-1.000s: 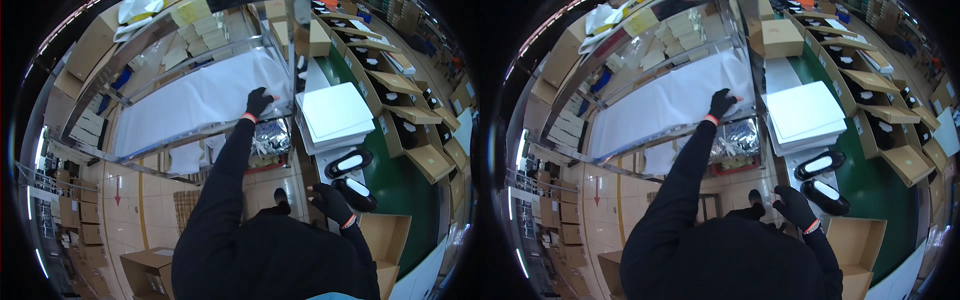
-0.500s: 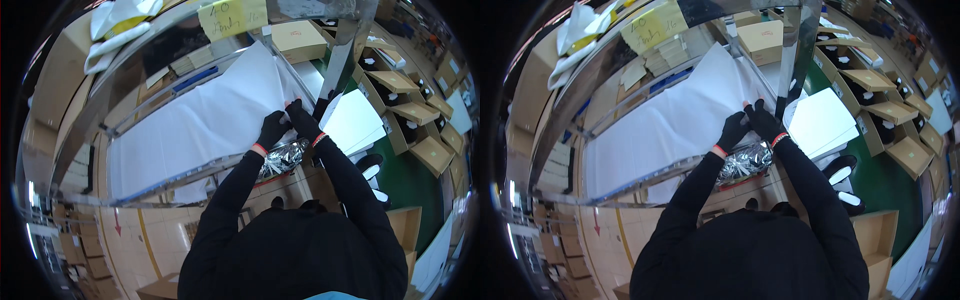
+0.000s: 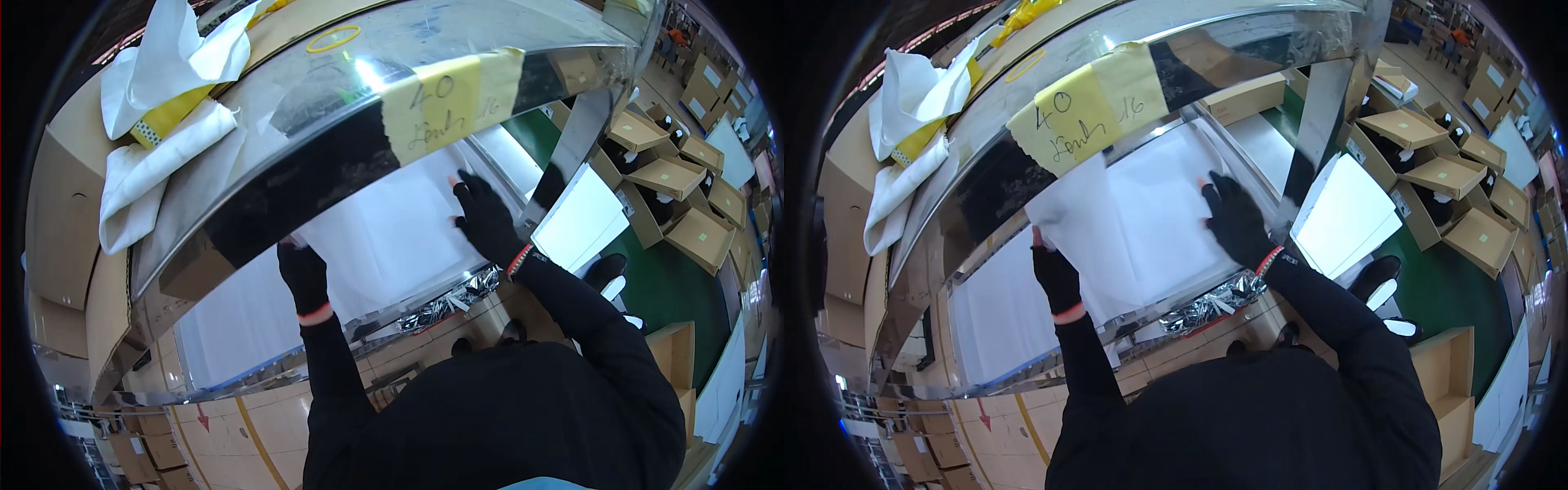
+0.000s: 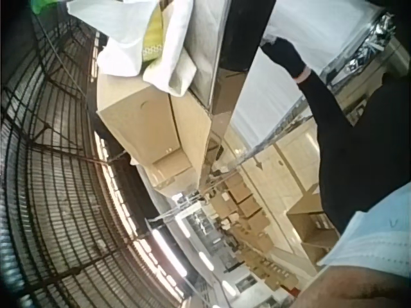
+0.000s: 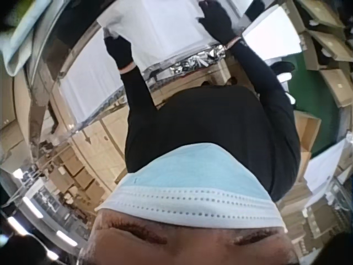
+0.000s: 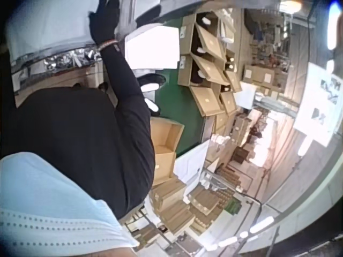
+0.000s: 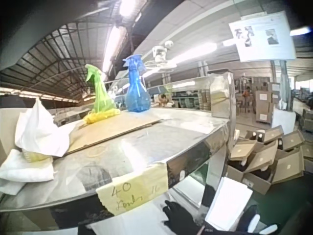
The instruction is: The person repeatedly packs pairs of black shoes into cardboard boxes on a conveyor belt. They line each box with white tissue paper, place the shoes inside, fold the paper over, and close the box before moving it down the line.
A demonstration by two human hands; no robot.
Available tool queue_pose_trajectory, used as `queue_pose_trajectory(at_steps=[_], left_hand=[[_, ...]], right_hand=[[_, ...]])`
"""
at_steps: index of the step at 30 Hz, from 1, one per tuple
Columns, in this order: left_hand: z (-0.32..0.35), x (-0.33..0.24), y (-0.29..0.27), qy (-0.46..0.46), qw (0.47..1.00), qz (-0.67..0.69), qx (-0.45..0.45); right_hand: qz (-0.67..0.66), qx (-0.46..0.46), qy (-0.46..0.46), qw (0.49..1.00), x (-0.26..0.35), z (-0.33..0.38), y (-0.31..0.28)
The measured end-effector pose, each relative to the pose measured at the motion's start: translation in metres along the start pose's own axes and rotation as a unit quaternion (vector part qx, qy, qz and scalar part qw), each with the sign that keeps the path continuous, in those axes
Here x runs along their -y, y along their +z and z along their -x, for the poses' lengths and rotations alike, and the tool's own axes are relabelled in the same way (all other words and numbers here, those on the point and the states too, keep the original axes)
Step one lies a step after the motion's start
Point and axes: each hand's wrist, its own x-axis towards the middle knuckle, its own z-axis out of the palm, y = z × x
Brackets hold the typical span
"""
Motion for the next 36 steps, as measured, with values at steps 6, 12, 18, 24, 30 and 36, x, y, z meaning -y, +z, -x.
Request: queue_pose_trajectory(at_steps=[6, 12, 18, 24, 30, 36], left_hand=[[0.064, -0.030, 0.079, 0.018, 0.920, -0.114, 0.375], [0.030, -0.021, -0.014, -0.181, 0.948, -0.028, 0.259], [0.054, 0.063, -0.081, -0.055, 0.781, -0.613, 0.107], [0.021, 0.084, -0.095, -0.047, 0.812, -0.578, -0.062], [-0.103, 0.079, -0.095, 0.152, 0.882, -0.441, 0.070], [-0.148, 0.041, -0.010, -0.279, 0.639, -0.528, 0.485]], right_hand=[[-0.494, 0.227, 0.151, 0.826, 0.055, -0.019, -0.022], [-0.264, 0.015, -0.316, 0.911, 0.052, 0.045, -0.070], [-0.220, 0.152, -0.165, 0.949, 0.035, 0.069, -0.068], [-0.417, 0.158, 0.144, 0.884, 0.017, 0.114, -0.129], [-0.382, 0.370, -0.062, 0.845, 0.044, 0.124, -0.112], [-0.334, 0.338, -0.028, 0.880, 0.049, 0.145, -0.101]])
